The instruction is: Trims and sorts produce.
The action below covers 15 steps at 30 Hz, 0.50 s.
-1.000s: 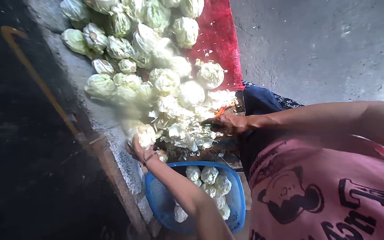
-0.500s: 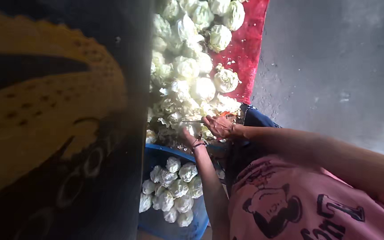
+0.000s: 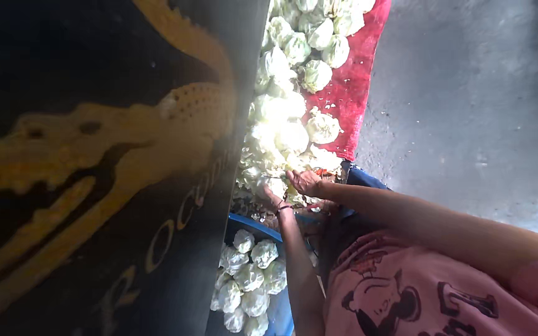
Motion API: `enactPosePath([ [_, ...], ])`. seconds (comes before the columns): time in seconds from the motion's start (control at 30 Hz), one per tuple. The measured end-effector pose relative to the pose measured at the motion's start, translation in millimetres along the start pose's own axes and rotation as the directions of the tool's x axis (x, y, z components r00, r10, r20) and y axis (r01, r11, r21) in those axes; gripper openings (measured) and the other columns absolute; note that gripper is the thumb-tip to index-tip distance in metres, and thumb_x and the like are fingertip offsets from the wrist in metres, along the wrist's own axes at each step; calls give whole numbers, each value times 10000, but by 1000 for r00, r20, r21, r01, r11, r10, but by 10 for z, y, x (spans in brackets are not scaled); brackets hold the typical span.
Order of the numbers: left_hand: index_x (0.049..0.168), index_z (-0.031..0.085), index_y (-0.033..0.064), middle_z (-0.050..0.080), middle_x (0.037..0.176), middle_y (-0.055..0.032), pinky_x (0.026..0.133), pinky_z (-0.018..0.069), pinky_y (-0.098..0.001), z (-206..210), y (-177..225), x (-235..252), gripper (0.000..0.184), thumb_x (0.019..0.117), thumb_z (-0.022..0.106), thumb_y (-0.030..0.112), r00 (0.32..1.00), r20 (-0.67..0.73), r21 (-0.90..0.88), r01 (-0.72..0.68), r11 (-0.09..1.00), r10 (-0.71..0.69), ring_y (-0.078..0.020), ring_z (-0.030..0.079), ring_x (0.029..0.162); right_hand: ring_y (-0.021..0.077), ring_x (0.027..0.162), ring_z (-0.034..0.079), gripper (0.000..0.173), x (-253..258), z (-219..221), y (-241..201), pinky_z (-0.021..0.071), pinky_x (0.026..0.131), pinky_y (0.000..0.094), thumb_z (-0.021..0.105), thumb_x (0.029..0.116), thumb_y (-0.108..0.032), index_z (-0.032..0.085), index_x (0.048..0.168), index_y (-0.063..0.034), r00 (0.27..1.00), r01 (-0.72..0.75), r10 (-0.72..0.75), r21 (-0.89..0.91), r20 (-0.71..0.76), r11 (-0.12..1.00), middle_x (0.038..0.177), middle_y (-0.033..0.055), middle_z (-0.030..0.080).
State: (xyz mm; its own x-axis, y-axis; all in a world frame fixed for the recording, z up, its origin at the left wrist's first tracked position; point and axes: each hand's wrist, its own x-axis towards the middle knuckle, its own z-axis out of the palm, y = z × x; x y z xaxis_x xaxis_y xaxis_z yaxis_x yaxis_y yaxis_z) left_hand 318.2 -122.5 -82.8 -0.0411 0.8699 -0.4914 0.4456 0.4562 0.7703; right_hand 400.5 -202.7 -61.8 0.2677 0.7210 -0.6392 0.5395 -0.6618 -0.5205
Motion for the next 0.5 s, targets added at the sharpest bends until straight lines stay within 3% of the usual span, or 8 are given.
enactPosePath([
  [0.1,1522,357,-42,460,1485,-292,1131,380,-505,34,72,-157,608,1042,583,256,996,-43,115,-78,990,83,-401,451,1379,499,1163,622,424,-103,-128,-181,504,928,636,385,1083,-81,349,1491,29,989,-132,129,38,70,991,1302,317,580],
  [0.23,1494,379,-72,507,1407,-345,1090,414,-541,63,-112,-152,641,1014,632,270,969,-56,269,-219,938,242,-460,510,1299,467,1227,593,403,-178,-451,-392,487,949,649,503,1035,-89,450,1403,67,968,-190,177,62,177,980,1325,294,584],
  [0.37,1474,429,-48,545,1377,-318,1080,419,-522,45,44,-254,609,1004,653,269,981,-74,234,-156,959,178,-437,535,1277,447,1266,567,361,-161,-655,-544,470,955,655,513,1030,-112,545,1336,77,951,-183,179,-9,253,983,1373,277,565],
  [0.5,1511,400,0,478,1471,-279,1074,418,-580,-75,121,-66,559,1073,502,331,995,101,125,-16,992,4,-409,487,1333,506,1185,608,426,-34,-241,-256,495,925,681,485,1027,-62,422,1428,64,988,-114,104,84,112,990,1314,319,583],
])
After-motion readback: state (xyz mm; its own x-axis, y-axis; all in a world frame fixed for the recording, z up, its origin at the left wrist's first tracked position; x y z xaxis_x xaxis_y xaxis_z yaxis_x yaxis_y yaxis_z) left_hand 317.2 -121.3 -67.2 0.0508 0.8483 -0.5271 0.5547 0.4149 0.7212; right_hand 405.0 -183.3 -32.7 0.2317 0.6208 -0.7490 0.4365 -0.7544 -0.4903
